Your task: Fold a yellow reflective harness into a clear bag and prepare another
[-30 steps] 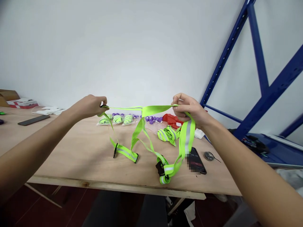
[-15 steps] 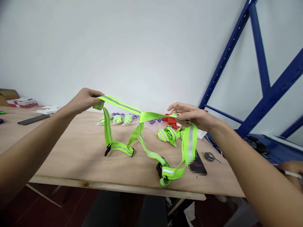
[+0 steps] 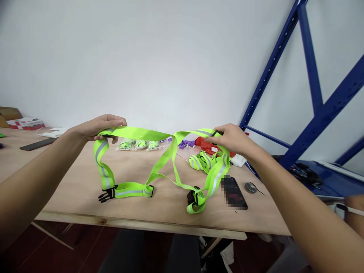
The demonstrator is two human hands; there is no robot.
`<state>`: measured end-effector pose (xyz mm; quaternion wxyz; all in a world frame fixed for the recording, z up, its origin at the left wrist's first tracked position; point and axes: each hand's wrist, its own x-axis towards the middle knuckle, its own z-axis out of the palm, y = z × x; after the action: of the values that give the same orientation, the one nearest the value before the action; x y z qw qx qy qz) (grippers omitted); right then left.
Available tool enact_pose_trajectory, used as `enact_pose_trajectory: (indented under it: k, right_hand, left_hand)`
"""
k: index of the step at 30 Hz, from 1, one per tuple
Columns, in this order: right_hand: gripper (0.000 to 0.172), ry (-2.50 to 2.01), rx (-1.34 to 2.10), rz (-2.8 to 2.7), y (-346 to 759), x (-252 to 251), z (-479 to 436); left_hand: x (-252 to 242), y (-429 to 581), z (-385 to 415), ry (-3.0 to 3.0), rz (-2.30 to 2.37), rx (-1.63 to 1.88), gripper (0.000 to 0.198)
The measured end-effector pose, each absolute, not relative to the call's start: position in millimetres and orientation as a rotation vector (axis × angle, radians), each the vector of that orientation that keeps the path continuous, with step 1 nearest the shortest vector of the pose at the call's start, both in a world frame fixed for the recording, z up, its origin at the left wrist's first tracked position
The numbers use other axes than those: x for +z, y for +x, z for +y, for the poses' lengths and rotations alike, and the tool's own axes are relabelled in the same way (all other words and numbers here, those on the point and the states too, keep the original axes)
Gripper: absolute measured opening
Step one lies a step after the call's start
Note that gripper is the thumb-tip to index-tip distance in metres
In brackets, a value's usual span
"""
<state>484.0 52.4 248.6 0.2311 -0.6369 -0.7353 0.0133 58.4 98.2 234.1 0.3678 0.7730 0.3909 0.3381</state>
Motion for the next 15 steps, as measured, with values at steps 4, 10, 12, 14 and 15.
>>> enact_pose_trajectory:
  k: [4,10,12,14,15]
  right_hand:
    - [0.039,-1.815,0.101,-1.933,484,249,54]
    - [0.045,-1.481,0.863,-1.869,491,245,50]
    - [0.047,-1.438,1.021,-1.813,492,244,48]
    - [0.047,-1.445,1.080,-1.779,492,244,47]
    - [0.047,-1.446,1.090,-1.771,492,244,48]
  left_hand:
    - [233,55,100,1.894,0.989,0.839,0.036]
    - [233,38,96,2.143,1.038,0.719,0.031]
    - [233,33,92,2.214,1.072,0.665,0.032]
    - [232,31,88,2.303,1.151,0.655,0.034]
    - [231,31,86,2.358,1.202,0.677,0.037]
